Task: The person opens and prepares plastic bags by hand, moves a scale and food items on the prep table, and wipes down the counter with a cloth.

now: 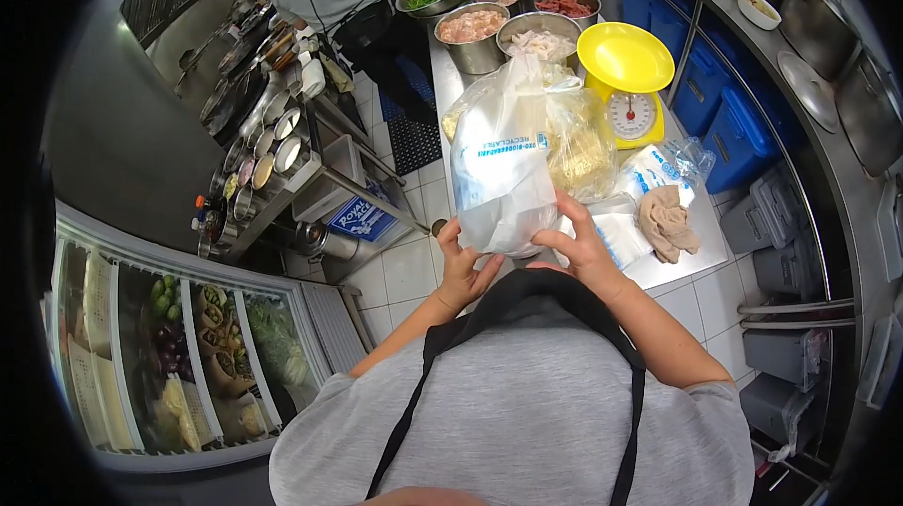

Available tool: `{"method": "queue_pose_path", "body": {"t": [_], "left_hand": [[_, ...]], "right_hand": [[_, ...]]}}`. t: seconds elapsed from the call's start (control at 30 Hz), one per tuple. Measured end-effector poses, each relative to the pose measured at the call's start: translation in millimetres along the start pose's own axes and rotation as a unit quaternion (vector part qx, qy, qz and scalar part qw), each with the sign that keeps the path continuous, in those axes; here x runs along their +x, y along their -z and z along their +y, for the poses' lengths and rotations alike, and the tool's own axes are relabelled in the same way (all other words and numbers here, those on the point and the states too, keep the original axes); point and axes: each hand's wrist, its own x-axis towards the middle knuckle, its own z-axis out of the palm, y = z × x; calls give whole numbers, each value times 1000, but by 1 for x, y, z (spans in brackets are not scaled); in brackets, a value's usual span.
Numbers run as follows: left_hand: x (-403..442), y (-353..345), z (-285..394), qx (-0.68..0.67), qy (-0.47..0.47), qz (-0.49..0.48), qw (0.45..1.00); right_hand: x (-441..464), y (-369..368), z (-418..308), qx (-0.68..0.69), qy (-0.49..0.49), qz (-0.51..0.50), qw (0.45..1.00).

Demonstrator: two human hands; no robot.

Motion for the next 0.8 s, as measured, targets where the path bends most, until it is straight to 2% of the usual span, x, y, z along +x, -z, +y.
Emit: {"method": "queue_pose_path", "body": {"t": [0.13, 0.2, 0.23, 0.3, 0.33, 0.4, 0.43, 0.5, 0.53, 0.6, 0.63, 0.73, 0.8], "left_hand": [[11, 15, 8, 11, -16, 2, 1000], [33, 23, 18, -83, -5, 93, 992], [49, 26, 26, -82, -3, 92, 992], [85, 28, 39, -215, -32, 148, 965], [93, 24, 43, -215, -33, 148, 965], [103, 12, 49, -301, 77, 123, 942], [102, 10, 50, -301, 75, 121, 943], [95, 7, 47, -358, 186, 84, 911], [91, 7, 40, -359, 186, 84, 911], [76, 6, 22, -319, 176, 12, 931], [68, 3, 14, -317, 179, 14, 931], [63, 0, 9, -326, 223, -14, 918], [68, 5, 16, -385, 263, -18, 885]], "right_hand": [[-1, 3, -2, -15, 15, 0, 1000], [14, 7, -11, 53, 18, 55, 997], [25, 14, -18, 54, 16, 54, 997], [53, 24, -29, 99, -34, 92, 990], [64, 20, -29, 99, -33, 93, 990], [78, 12, -28, 266, -70, 138, 951], [75, 8, -24, 266, -69, 140, 951], [64, -4, -10, 278, -141, 39, 949], [61, -8, -5, 271, -99, 44, 956], [53, -10, 7, 256, -108, 26, 960], [50, -11, 9, 241, -117, 9, 963], [49, -7, 1, 200, -122, 3, 972], [47, -3, 5, 161, -103, -6, 982]]}}
